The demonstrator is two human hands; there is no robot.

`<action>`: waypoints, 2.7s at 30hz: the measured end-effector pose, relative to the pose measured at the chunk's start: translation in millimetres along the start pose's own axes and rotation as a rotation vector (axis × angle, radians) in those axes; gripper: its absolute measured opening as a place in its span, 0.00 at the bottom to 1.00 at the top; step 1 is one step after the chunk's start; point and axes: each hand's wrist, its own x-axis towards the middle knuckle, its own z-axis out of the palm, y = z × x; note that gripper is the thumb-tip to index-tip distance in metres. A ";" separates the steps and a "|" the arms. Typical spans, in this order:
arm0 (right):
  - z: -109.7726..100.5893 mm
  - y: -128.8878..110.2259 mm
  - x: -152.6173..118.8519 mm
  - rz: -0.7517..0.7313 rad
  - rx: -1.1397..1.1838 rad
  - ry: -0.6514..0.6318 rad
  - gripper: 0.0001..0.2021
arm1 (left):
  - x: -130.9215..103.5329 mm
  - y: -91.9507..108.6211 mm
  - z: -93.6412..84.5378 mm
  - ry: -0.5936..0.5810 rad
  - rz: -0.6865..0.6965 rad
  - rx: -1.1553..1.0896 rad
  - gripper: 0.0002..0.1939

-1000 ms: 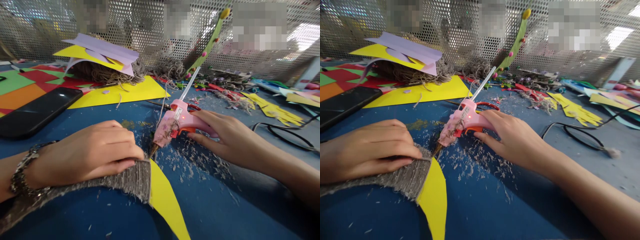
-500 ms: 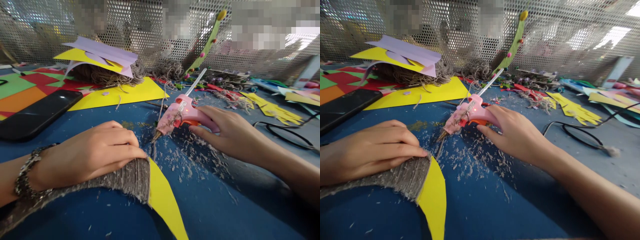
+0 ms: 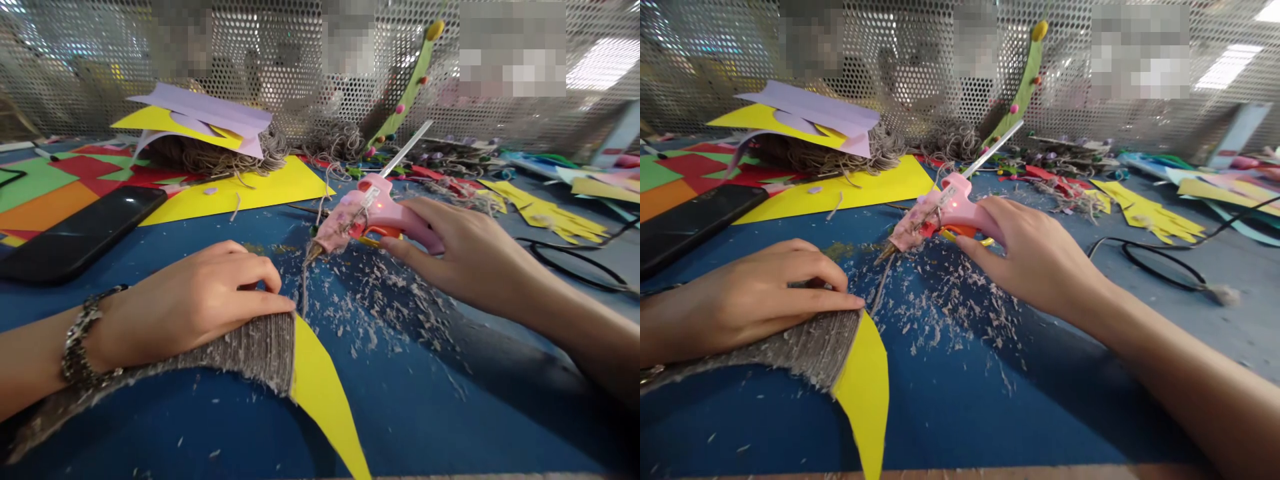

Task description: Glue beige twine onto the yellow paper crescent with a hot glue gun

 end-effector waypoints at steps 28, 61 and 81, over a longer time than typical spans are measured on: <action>-11.9 5.5 3.7 0.116 0.070 -0.071 0.16 | 0.7 -1.5 -1.1 0.026 -0.014 -0.135 0.13; -16.2 9.0 6.5 0.167 0.078 -0.080 0.16 | 3.9 -1.8 -3.9 -0.079 -0.062 -0.176 0.15; -6.1 16.9 6.9 0.105 0.060 0.055 0.16 | 2.2 -1.7 -1.9 -0.061 -0.023 -0.147 0.15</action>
